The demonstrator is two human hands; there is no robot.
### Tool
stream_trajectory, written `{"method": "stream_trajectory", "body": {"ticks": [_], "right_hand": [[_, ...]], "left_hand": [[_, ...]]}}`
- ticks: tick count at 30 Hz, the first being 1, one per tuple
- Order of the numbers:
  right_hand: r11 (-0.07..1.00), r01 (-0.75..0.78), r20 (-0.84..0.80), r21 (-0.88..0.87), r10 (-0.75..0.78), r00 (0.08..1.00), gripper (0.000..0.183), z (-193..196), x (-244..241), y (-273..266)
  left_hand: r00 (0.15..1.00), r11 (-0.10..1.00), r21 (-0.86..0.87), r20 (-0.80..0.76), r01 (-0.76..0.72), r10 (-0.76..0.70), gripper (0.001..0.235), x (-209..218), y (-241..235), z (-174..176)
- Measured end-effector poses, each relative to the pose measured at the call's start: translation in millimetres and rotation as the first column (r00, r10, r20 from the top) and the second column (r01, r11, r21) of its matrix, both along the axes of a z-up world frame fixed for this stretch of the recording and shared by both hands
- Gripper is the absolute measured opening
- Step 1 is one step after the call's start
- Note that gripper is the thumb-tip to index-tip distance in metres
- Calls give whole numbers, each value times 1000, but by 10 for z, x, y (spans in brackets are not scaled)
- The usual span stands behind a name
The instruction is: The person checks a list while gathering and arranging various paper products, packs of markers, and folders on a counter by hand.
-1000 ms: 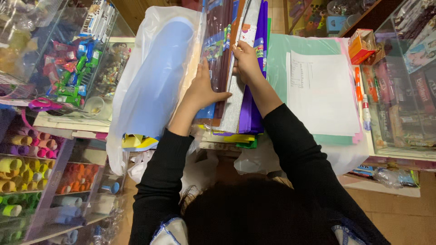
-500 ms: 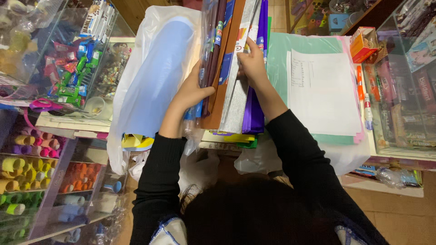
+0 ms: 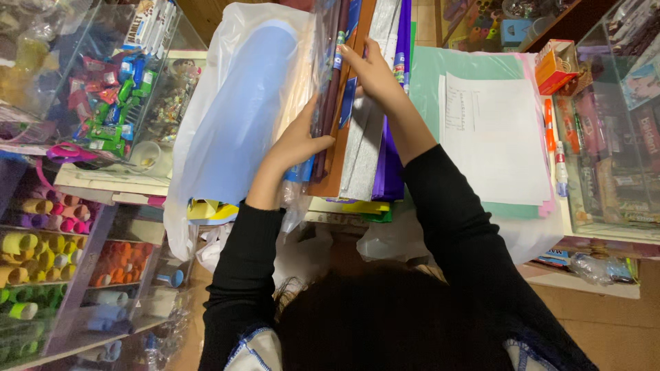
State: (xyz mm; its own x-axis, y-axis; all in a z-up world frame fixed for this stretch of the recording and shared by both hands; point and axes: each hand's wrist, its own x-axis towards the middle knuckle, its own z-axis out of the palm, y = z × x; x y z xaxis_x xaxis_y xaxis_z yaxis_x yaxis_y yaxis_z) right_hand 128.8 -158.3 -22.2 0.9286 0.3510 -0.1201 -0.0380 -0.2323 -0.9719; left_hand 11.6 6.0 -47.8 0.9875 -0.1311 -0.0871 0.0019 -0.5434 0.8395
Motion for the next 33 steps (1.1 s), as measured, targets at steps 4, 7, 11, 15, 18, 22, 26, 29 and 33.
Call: {"method": "stream_trajectory", "body": {"ticks": [4, 7, 11, 15, 18, 22, 26, 29, 33], "right_hand": [[998, -21, 80, 60, 16, 997, 103, -443, 393, 237], [995, -69, 211, 77, 51, 976, 109, -646, 536, 363], [1000, -20, 251, -13, 23, 968, 107, -636, 462, 449], [980, -85, 242, 181, 39, 970, 86, -753, 508, 449], [939, -98, 261, 329, 10, 965, 93, -937, 700, 385], [907, -82, 215, 414, -10, 977, 92, -738, 639, 65], [857, -31, 106, 514, -27, 994, 82, -506, 509, -429], [857, -59, 175, 512, -36, 984, 80, -591, 535, -868], [879, -24, 244, 476, -106, 964, 77, -753, 434, -1453]], "left_hand": [[998, 998, 50, 51, 25, -27, 91, -18, -38, -75], [998, 998, 3, 28, -61, 61, 117, -114, -97, 56], [997, 995, -52, -20, -81, 80, 115, -169, -103, 84], [982, 989, -114, 152, -96, 112, 106, -144, -24, -104], [953, 980, -164, 261, -112, 153, 90, -97, 53, -285], [923, 967, -183, 312, -174, 225, 73, 3, 130, -362], [904, 966, -182, 355, -182, 237, 65, 64, 129, -404], [917, 961, -222, 324, -168, 235, 62, 126, -20, -424], [981, 990, -107, 166, -87, 104, 72, 52, -387, -127]]}}
